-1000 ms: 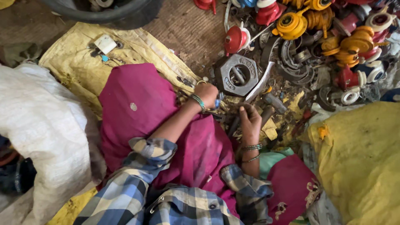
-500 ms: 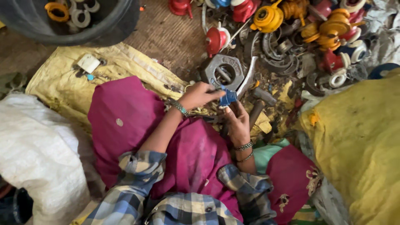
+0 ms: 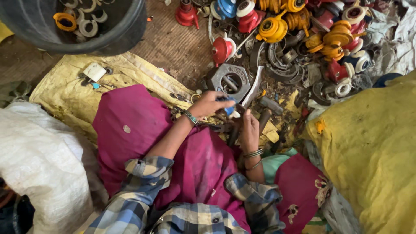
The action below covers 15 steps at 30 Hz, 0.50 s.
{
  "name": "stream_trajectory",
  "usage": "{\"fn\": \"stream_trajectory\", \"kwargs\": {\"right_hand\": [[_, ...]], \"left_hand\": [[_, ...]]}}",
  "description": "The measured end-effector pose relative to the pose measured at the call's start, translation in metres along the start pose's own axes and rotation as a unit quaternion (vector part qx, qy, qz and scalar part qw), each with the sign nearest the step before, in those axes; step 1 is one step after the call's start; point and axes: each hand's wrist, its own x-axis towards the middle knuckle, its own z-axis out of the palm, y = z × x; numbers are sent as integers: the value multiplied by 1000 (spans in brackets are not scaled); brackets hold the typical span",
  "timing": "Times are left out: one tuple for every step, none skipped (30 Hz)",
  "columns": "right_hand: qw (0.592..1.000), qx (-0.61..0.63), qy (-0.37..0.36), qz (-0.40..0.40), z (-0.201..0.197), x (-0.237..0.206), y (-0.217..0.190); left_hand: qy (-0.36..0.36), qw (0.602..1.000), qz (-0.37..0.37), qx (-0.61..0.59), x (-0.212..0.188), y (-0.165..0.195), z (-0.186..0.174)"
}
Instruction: The person sits on the floor and uses a hammer to strike a blue plastic component held in a metal fixture. They repeatedly adjust the component and strike it to separate or modify it, then place the finished piece into a white sack.
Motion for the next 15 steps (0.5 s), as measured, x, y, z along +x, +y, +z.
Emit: {"fn": "stream_trajectory", "kwargs": {"right_hand": [[996, -86, 34, -9, -1, 2, 2], [953, -272, 56, -121, -2, 3, 4], [863, -444, 76, -229, -2, 4, 7], [730, -594, 91, -326, -2, 4, 11], [727, -635, 70, -251, -1, 4, 14], [718, -673, 50, -174, 0, 4, 18], [702, -705, 30, -96, 2, 4, 21], [695, -713, 23, -86, 5, 4, 23], [688, -722, 16, -74, 7, 3, 24], [681, -730, 10, -61, 9, 3, 24], [676, -734, 13, -60, 11, 3, 23], [672, -738, 16, -60, 13, 3, 22], [668, -742, 19, -60, 14, 3, 19], [674, -736, 22, -60, 15, 3, 16], [680, -731, 24, -60, 15, 3, 14]], "left_hand": [[29, 999, -14, 6, 1, 0, -4], [93, 992, -32, -75, 3, 0, -8], [157, 974, -49, -155, 5, 0, -12], [220, 945, -66, -234, 7, 1, -15], [255, 931, -66, -252, 10, 0, -18], [289, 916, -64, -270, 13, 0, -20], [323, 900, -62, -287, 16, -1, -22], [322, 904, -59, -277, 18, -3, -23], [319, 908, -57, -267, 20, -5, -21], [316, 912, -56, -256, 21, -6, -20], [299, 919, -79, -244, 21, -8, -19], [282, 926, -101, -231, 21, -8, -18], [264, 931, -123, -219, 21, -8, -18], [269, 943, -85, -176, 20, -8, -18], [273, 952, -47, -133, 19, -8, -18]]}}
